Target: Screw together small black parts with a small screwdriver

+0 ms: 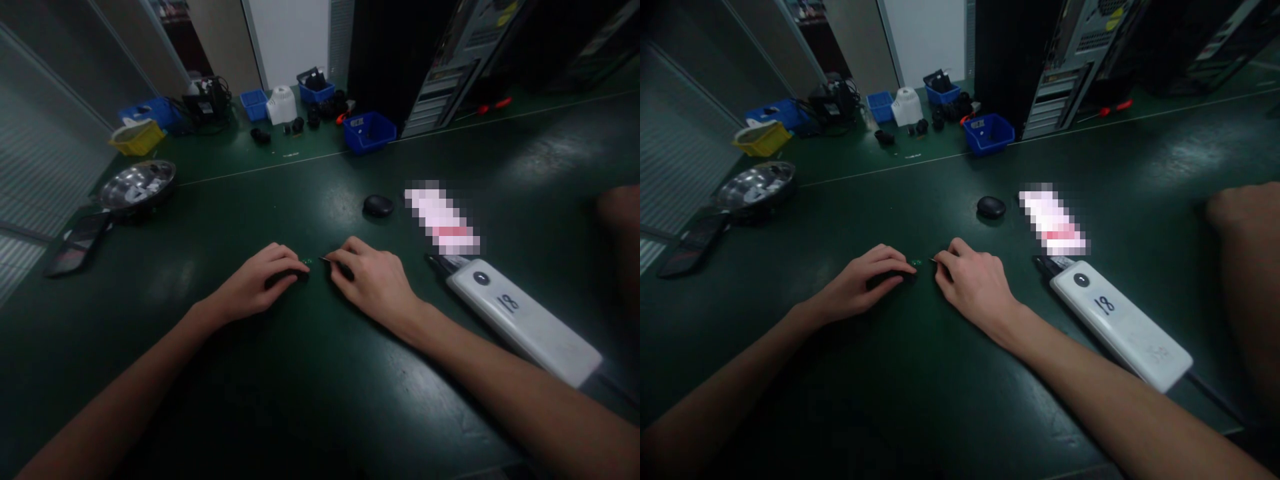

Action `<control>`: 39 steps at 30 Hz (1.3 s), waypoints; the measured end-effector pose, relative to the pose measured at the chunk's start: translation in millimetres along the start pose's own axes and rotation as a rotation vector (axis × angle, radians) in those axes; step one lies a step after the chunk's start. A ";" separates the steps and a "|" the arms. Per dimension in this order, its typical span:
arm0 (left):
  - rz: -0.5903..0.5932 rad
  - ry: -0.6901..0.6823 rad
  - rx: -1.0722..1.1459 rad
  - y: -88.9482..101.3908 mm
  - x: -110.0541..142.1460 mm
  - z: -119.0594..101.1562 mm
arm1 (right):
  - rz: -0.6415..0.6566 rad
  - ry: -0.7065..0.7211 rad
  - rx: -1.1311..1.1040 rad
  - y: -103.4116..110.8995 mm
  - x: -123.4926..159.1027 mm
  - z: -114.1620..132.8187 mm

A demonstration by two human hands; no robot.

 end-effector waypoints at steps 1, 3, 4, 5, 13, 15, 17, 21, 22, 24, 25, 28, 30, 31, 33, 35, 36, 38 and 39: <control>0.011 -0.003 0.011 4.0 1.3 2.5 | -0.005 -0.013 0.005 -0.4 0.0 -0.1; 0.013 0.001 0.015 11.1 3.7 7.2 | -0.012 -0.030 0.009 -1.6 0.0 0.0; 0.005 0.005 0.011 13.8 4.7 9.1 | -0.012 -0.033 0.007 -2.3 0.1 0.0; -0.002 0.011 0.004 15.8 5.5 10.3 | -0.012 -0.035 0.002 -2.9 0.1 0.0; -0.015 -0.001 -0.010 12.5 3.5 5.3 | -0.020 -0.044 -0.031 -4.1 -0.1 -0.5; -0.049 -0.004 -0.027 10.0 2.6 4.5 | -0.020 -0.037 -0.037 -3.9 0.1 0.4; -0.060 0.020 -0.043 6.4 1.6 3.1 | -0.014 -0.024 -0.042 -3.7 0.3 1.9; -0.069 0.068 -0.077 -2.4 -1.9 -4.3 | -0.007 -0.008 -0.047 -4.1 0.4 4.0; -0.080 0.073 -0.081 -4.1 -3.1 -6.6 | -0.009 -0.008 -0.051 -4.1 0.5 4.1; -0.103 0.081 -0.078 -6.3 -5.9 -10.5 | -0.012 -0.004 -0.061 -4.1 0.5 4.4; -0.107 0.086 -0.072 -6.9 -7.3 -11.8 | -0.013 -0.003 -0.065 -4.0 0.6 4.5; -0.116 0.101 -0.051 -7.3 -11.3 -13.3 | -0.009 -0.006 -0.070 -3.4 0.5 5.2; -0.117 0.108 -0.032 -7.4 -13.1 -13.3 | -0.009 -0.009 -0.073 -3.2 0.2 5.5; -0.115 0.112 -0.022 -7.5 -13.6 -13.4 | -0.008 -0.009 -0.075 -3.2 0.1 5.5; -0.103 0.115 -0.009 -7.9 -13.5 -14.1 | -0.009 -0.010 -0.079 -3.2 0.0 5.2; -0.088 0.105 -0.031 -7.7 -11.9 -15.4 | -0.012 -0.011 -0.087 -3.2 0.2 4.5; -0.075 0.095 -0.055 -7.3 -10.5 -16.1 | -0.013 -0.009 -0.092 -3.2 0.3 4.2; -0.044 0.072 -0.104 -5.6 -7.1 -16.9 | -0.012 -0.006 -0.102 -3.2 0.5 3.7; -0.032 0.064 -0.118 -4.3 -5.3 -16.9 | -0.010 -0.006 -0.104 -3.3 0.5 3.7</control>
Point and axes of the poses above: each hand's wrist, its own x-axis away from the middle knuckle, its own y-axis out of the back of the hand, z = x × y, the point moved 1 cm from there along -x, towards the middle knuckle, and after that the axes turned 13 degrees about x, right-handed, at the moved point
